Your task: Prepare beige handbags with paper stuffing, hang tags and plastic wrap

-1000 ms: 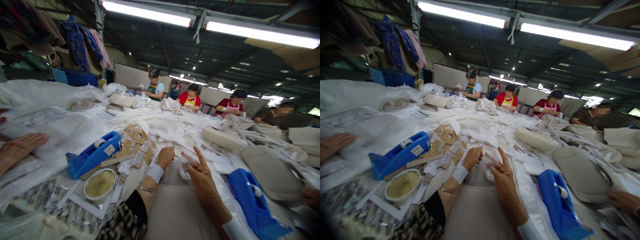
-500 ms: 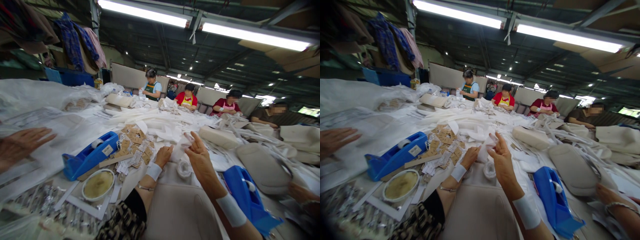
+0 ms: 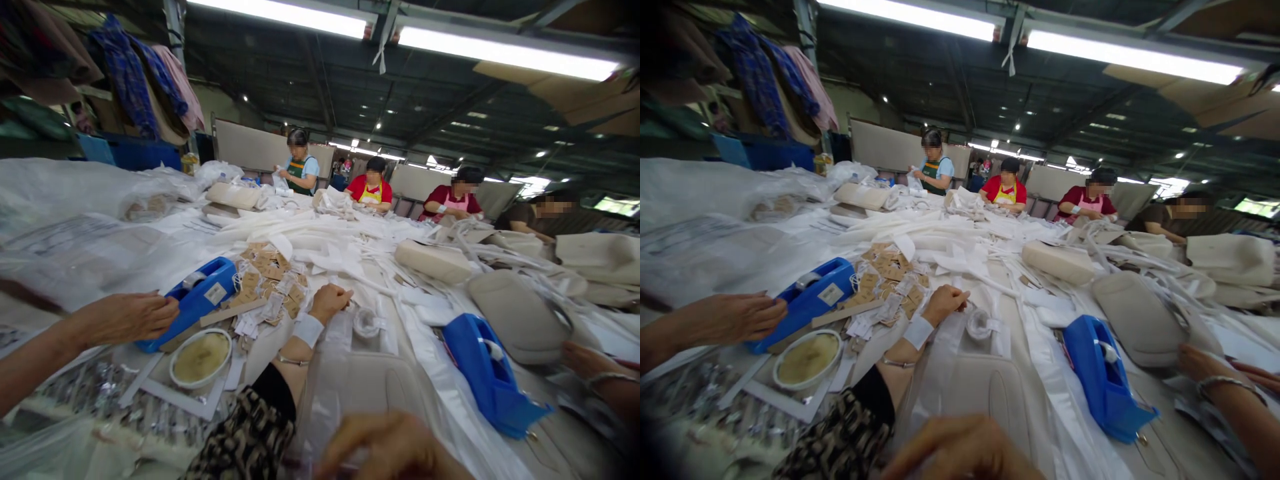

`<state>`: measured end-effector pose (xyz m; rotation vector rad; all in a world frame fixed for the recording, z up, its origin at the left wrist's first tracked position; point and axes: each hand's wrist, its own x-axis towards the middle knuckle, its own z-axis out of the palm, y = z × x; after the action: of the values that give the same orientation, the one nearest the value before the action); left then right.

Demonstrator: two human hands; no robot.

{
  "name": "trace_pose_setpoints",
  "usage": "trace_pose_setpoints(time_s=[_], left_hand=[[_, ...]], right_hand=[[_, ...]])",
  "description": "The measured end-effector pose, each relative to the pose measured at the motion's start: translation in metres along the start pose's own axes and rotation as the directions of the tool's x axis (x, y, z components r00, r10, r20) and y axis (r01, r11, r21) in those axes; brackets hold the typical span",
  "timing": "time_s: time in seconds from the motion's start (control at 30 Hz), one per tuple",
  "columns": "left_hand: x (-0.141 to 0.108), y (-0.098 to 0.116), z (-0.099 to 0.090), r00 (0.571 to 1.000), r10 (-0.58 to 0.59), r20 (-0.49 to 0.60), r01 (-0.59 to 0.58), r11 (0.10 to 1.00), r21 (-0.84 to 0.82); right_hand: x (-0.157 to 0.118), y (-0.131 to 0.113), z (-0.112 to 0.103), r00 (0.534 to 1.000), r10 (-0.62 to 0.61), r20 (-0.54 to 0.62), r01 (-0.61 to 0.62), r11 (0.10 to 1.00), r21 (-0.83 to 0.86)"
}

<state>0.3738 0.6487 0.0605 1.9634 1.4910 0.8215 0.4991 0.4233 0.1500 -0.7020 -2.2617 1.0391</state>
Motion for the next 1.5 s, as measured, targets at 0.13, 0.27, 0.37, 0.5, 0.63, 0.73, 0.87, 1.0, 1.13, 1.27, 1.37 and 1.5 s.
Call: trace_pose_setpoints(time_s=[0.13, 0.27, 0.37, 0.5, 0.63, 0.73, 0.87, 1.0, 1.13, 1.27, 1.37, 1.5], left_hand=[[-0.004, 0.008, 0.002, 1.000, 0.028, 0.009, -0.029, 0.991, 0.130], [-0.009, 0.015, 0.006, 0.996, 0.086, 0.015, -0.087, 0.965, 0.247], [-0.011, 0.016, 0.009, 0.992, 0.124, 0.018, -0.124, 0.948, 0.292], [-0.011, 0.018, 0.012, 0.988, 0.155, 0.010, -0.151, 0.943, 0.297], [-0.011, 0.023, 0.009, 0.980, 0.195, -0.049, -0.177, 0.954, 0.243], [-0.011, 0.031, 0.001, 0.964, 0.237, -0.122, -0.216, 0.963, 0.164], [-0.019, 0.047, -0.010, 0.946, 0.280, -0.161, -0.268, 0.959, 0.096], [-0.060, 0.056, -0.008, 0.936, 0.331, -0.119, -0.319, 0.942, 0.107], [-0.128, 0.045, 0.001, 0.908, 0.410, -0.091, -0.413, 0.911, -0.017], [-0.172, 0.027, 0.004, 0.890, 0.451, 0.065, -0.444, 0.891, -0.100], [-0.178, 0.022, 0.005, 0.880, 0.462, 0.110, -0.460, 0.887, -0.040], [-0.176, 0.023, 0.009, 0.873, 0.469, 0.136, -0.481, 0.874, 0.068]], right_hand=[[0.003, 0.046, -0.007, 0.935, 0.000, -0.356, -0.086, 0.971, -0.225], [0.003, 0.079, 0.001, 0.975, -0.119, -0.188, 0.000, 0.845, -0.535], [-0.006, 0.088, 0.006, 0.995, -0.089, -0.050, 0.034, 0.752, -0.659], [-0.024, 0.095, 0.001, 1.000, -0.014, 0.014, 0.019, 0.677, -0.735], [-0.036, 0.102, -0.004, 1.000, -0.003, -0.008, -0.004, 0.695, -0.719], [-0.038, 0.104, -0.004, 1.000, 0.006, -0.024, -0.021, 0.733, -0.680], [-0.038, 0.104, -0.005, 1.000, 0.022, 0.006, -0.012, 0.745, -0.667], [-0.039, 0.102, -0.004, 1.000, 0.016, 0.005, -0.009, 0.744, -0.668], [-0.042, 0.103, 0.001, 0.997, -0.018, -0.077, -0.035, 0.770, -0.637], [-0.041, 0.108, 0.001, 0.993, -0.054, -0.105, -0.020, 0.801, -0.598], [-0.046, 0.111, -0.003, 0.981, -0.125, -0.147, 0.024, 0.833, -0.553], [-0.080, 0.099, 0.003, 0.936, -0.198, -0.292, 0.034, 0.875, -0.482]])
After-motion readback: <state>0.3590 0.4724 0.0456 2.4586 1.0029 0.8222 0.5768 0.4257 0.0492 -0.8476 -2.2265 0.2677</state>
